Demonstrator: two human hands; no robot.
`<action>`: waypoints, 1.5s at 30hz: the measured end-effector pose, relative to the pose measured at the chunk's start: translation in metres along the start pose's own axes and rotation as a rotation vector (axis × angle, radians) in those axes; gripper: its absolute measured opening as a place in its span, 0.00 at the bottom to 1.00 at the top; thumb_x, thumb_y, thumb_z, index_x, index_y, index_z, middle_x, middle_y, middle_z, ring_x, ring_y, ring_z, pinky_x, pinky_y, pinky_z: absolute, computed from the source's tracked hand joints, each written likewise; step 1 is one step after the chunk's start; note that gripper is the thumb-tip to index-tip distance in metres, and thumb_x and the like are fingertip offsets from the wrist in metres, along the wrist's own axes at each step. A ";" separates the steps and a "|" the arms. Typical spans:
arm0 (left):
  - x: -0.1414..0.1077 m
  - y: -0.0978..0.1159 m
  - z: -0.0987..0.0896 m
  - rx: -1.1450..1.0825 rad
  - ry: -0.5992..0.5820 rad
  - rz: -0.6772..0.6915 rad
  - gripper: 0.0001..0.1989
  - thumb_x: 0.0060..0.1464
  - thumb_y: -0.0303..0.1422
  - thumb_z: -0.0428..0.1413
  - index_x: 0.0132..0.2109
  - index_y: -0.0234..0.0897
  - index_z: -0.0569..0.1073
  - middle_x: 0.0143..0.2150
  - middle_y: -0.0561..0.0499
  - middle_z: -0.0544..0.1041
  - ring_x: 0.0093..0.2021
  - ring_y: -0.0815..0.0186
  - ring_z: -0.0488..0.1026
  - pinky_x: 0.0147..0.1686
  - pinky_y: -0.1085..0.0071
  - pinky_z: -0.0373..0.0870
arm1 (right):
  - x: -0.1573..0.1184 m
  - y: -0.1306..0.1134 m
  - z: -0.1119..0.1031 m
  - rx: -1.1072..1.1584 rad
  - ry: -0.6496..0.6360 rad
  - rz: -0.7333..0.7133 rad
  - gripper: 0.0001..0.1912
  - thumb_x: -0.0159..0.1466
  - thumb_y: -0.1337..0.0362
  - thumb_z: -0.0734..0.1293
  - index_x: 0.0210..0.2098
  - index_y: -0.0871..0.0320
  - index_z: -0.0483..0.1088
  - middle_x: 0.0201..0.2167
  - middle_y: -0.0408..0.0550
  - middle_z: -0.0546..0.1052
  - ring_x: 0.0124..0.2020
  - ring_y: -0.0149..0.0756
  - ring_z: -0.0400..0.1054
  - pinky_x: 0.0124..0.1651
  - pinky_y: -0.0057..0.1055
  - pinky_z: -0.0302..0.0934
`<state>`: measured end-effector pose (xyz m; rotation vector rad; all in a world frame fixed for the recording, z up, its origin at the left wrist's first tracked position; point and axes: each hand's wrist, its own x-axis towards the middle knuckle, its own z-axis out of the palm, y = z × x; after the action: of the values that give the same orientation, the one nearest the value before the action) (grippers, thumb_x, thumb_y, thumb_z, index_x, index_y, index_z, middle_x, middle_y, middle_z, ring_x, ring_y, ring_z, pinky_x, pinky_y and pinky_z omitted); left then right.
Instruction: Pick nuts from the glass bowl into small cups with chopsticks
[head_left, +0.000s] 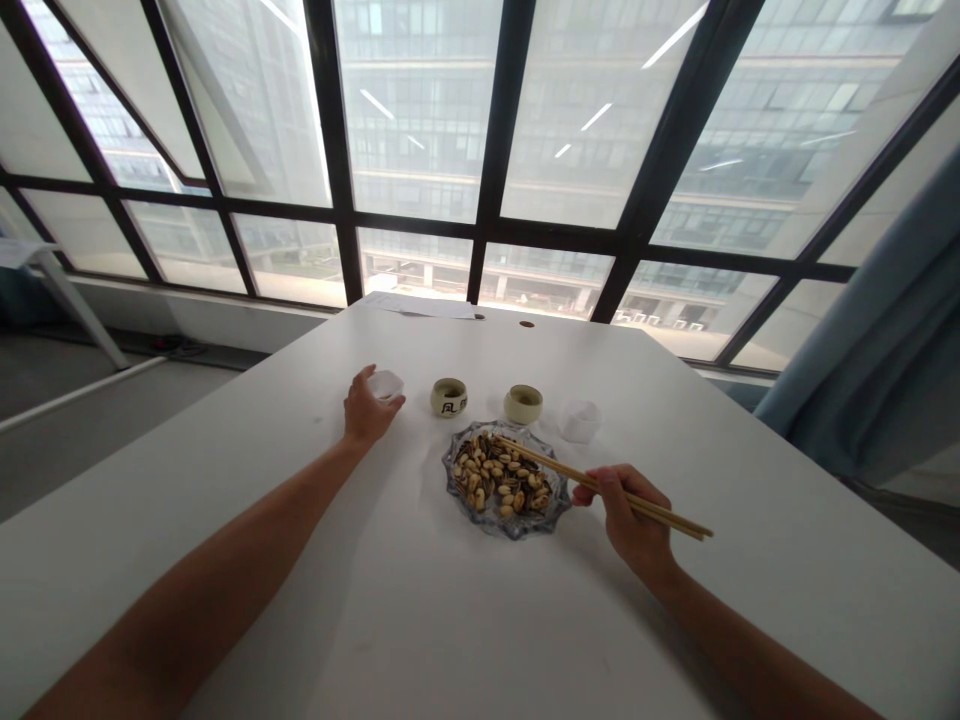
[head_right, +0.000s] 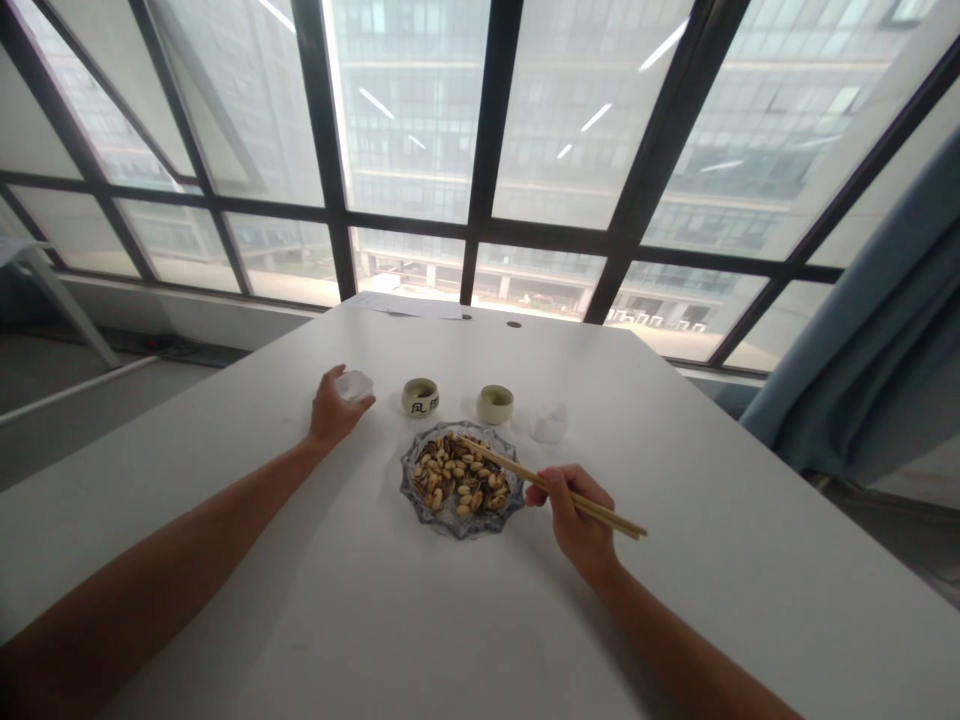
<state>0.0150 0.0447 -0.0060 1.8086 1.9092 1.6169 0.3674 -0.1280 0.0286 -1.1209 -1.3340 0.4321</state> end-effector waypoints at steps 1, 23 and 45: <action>0.001 -0.002 0.000 0.012 0.009 -0.044 0.39 0.42 0.36 0.66 0.60 0.40 0.60 0.59 0.39 0.69 0.60 0.47 0.67 0.59 0.47 0.62 | 0.000 0.001 0.000 0.000 0.001 0.003 0.22 0.63 0.45 0.67 0.25 0.56 0.72 0.17 0.47 0.77 0.19 0.38 0.73 0.24 0.33 0.70; -0.013 0.043 0.049 -0.200 -0.436 0.065 0.47 0.45 0.46 0.65 0.65 0.31 0.55 0.66 0.28 0.62 0.61 0.48 0.68 0.59 0.50 0.65 | 0.009 0.021 0.007 0.332 0.136 0.281 0.24 0.56 0.42 0.72 0.26 0.59 0.71 0.17 0.46 0.75 0.18 0.35 0.71 0.22 0.31 0.69; -0.015 0.043 0.059 -0.375 -0.424 0.278 0.37 0.38 0.38 0.69 0.57 0.37 0.68 0.54 0.42 0.75 0.52 0.55 0.74 0.53 0.56 0.72 | 0.014 0.011 0.005 0.111 0.127 0.017 0.20 0.64 0.47 0.68 0.28 0.58 0.72 0.18 0.46 0.77 0.18 0.36 0.72 0.23 0.32 0.70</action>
<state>0.0873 0.0593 -0.0124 2.0939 1.1383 1.3858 0.3699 -0.1093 0.0261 -1.0509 -1.1765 0.4350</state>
